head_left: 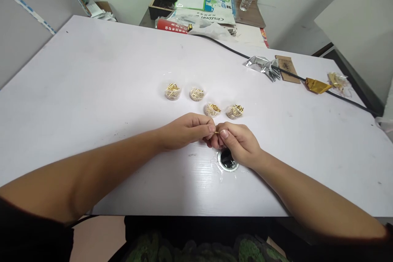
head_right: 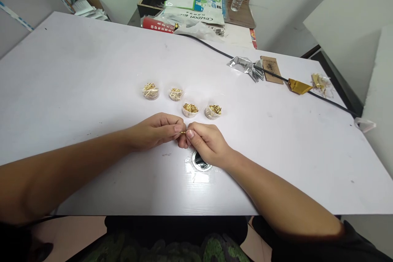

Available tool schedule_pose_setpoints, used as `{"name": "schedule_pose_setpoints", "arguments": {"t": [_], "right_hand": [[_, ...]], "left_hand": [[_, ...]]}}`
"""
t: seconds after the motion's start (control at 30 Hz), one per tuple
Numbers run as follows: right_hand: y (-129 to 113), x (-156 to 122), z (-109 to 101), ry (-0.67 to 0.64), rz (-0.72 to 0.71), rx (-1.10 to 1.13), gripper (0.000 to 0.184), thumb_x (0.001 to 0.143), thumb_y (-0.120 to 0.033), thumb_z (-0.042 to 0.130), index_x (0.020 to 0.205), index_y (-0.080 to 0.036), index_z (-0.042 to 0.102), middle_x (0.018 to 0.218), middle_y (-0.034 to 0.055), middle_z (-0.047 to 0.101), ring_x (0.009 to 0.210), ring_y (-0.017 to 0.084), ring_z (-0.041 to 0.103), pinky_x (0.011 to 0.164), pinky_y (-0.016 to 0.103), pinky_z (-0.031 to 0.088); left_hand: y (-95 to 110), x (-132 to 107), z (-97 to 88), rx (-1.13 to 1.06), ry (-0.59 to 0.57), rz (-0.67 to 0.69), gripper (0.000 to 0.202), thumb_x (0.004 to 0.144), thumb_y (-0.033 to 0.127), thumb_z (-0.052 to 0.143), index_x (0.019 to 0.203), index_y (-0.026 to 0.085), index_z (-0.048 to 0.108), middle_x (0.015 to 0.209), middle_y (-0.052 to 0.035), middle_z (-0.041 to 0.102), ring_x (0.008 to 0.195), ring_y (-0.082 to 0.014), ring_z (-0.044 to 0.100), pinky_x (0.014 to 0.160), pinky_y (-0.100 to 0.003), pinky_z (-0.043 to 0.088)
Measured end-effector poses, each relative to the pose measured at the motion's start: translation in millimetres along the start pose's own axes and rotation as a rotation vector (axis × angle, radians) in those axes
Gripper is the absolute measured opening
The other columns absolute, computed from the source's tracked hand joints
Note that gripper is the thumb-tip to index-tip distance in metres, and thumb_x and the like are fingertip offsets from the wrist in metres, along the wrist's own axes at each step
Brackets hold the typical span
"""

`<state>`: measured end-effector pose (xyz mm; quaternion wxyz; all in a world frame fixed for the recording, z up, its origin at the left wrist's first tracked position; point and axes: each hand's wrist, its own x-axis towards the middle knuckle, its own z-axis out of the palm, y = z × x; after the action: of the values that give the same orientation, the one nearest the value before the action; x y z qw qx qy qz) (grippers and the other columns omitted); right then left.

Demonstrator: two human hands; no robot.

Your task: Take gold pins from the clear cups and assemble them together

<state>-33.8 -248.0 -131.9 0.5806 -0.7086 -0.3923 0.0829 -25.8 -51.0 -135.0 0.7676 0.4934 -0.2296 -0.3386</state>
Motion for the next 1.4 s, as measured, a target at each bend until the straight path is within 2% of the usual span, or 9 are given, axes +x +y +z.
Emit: {"name": "schedule_pose_setpoints", "arguments": {"t": [0.33,0.5,0.67,0.83,1.03,1.27,1.4], "right_hand": [[-0.1,-0.4,-1.0,-0.025,0.0,-0.036,0.029,0.102,-0.021,0.038,0.078,-0.015,0.053,0.07,0.003,0.06,0.06,0.008,0.054,0.053,0.02,0.045],[0.6,-1.2,-3.6,-0.039,0.011,-0.108,0.027,0.1,-0.021,0.04,0.08,-0.014,0.055,0.068,0.0025,0.058,0.058,0.008,0.052,0.051,0.021,0.044],[-0.7,-2.6,-5.7,-0.034,-0.003,-0.256,0.025,0.099,-0.019,0.042,0.081,-0.014,0.058,0.064,0.0011,0.055,0.054,0.008,0.049,0.05,0.021,0.041],[-2.8,-1.5,-5.2,0.013,-0.078,-0.363,0.022,0.097,-0.014,0.044,0.079,-0.015,0.056,0.061,-0.0001,0.052,0.053,0.007,0.046,0.049,0.02,0.038],[-1.3,-1.0,-4.9,0.022,-0.163,-0.45,0.022,0.095,-0.01,0.045,0.074,-0.016,0.048,0.061,0.0002,0.048,0.055,0.009,0.044,0.051,0.023,0.036],[0.2,-1.1,-3.7,0.04,-0.235,-0.551,0.019,0.093,-0.007,0.046,0.077,-0.017,0.045,0.061,-0.0002,0.043,0.057,0.01,0.039,0.053,0.024,0.034],[0.4,-0.8,-5.5,0.039,-0.283,-0.608,0.019,0.092,-0.006,0.047,0.077,-0.017,0.045,0.061,-0.0003,0.041,0.057,0.01,0.036,0.052,0.024,0.032]], "left_hand": [[-1.0,-1.3,-1.0,0.022,0.018,-0.013,0.019,0.092,0.021,0.057,0.076,0.012,0.057,0.08,-0.0055,0.067,0.08,-0.0112,0.062,0.079,-0.027,0.048],[2.2,0.5,0.0,0.117,0.043,0.009,0.019,0.088,0.022,0.061,0.073,0.012,0.056,0.076,-0.0043,0.067,0.077,-0.0099,0.062,0.076,-0.024,0.05],[1.6,-0.2,1.6,0.29,0.128,0.078,0.015,0.087,0.02,0.06,0.075,0.011,0.057,0.075,-0.0036,0.067,0.074,-0.0092,0.062,0.072,-0.022,0.051],[1.1,-1.5,4.8,0.468,0.19,0.169,0.017,0.088,0.02,0.056,0.074,0.012,0.056,0.073,-0.0029,0.064,0.072,-0.0092,0.06,0.067,-0.021,0.05],[3.4,-3.5,5.5,0.606,0.2,0.194,0.018,0.089,0.022,0.054,0.073,0.013,0.053,0.062,0.0007,0.06,0.053,-0.006,0.048,0.049,-0.018,0.038],[1.1,-6.2,5.8,0.66,0.21,0.213,0.017,0.089,0.023,0.053,0.075,0.013,0.053,0.056,0.0027,0.055,0.049,-0.0061,0.052,0.047,-0.016,0.041],[1.6,-5.9,5.5,0.729,0.214,0.268,0.019,0.09,0.023,0.052,0.074,0.013,0.053,0.056,0.0031,0.054,0.046,-0.004,0.043,0.045,-0.016,0.036]]}}
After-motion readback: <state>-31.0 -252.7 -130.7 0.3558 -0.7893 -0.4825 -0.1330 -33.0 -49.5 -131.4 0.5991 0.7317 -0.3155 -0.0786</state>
